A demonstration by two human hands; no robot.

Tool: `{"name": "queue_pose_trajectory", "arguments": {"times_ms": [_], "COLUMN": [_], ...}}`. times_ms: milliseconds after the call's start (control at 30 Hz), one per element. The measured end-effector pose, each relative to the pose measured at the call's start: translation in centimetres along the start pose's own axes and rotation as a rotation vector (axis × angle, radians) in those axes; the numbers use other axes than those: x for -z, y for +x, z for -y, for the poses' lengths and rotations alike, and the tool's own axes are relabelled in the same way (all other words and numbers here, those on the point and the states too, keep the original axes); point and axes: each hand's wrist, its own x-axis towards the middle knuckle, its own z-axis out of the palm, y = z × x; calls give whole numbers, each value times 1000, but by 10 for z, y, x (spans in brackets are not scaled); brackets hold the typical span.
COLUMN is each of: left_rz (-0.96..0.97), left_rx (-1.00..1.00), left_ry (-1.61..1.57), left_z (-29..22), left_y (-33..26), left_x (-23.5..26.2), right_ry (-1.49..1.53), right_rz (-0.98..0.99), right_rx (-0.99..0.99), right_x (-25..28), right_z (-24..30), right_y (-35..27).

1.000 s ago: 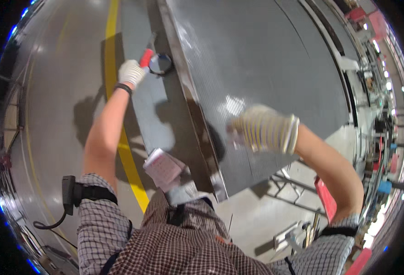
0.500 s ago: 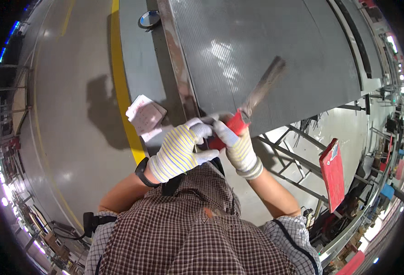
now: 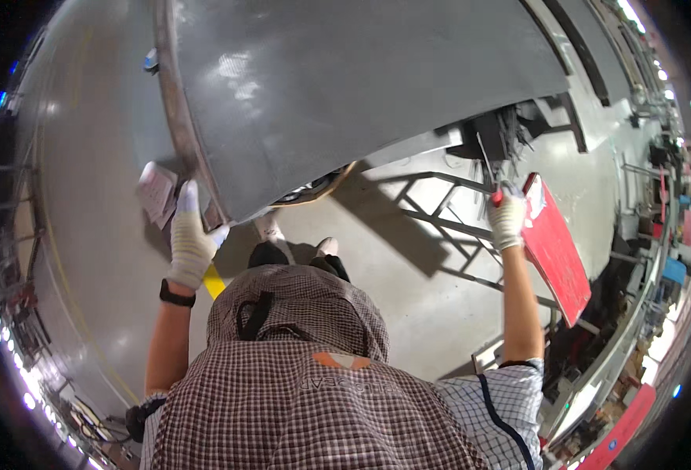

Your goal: Cutting material strips with a utility knife and stacking large sheets in a slot on an industrial floor.

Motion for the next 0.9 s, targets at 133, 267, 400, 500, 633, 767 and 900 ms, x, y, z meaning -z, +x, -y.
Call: {"name": "queue_pose_trajectory", "arguments": {"times_ms": [133, 267, 400, 500, 633, 767, 900], "left_rz": [-44, -15, 94, 146, 71, 24, 186], "left_rx": [7, 25, 42, 112, 119, 107, 184], "left_ry": [80, 112, 185, 175, 80, -67, -73], "left_z": [11, 5, -1, 8, 32, 46, 46], "left_y": [7, 16, 30, 43, 64, 87, 93], "left_x": [-4, 6, 17, 19, 18, 17, 31], "right_ry": [-463, -777, -838, -827, -681, -400, -131], "right_rz": [584, 937, 1001, 907, 1077, 1309, 1286], "right_rx": [163, 219, 287, 433, 533, 466, 19], "right_x": [2, -13, -34, -46, -61, -38, 14], "right_z": [-28, -32, -33, -15, 37, 100, 146], "right_y": [44, 55, 32, -37, -173, -298, -359]}}
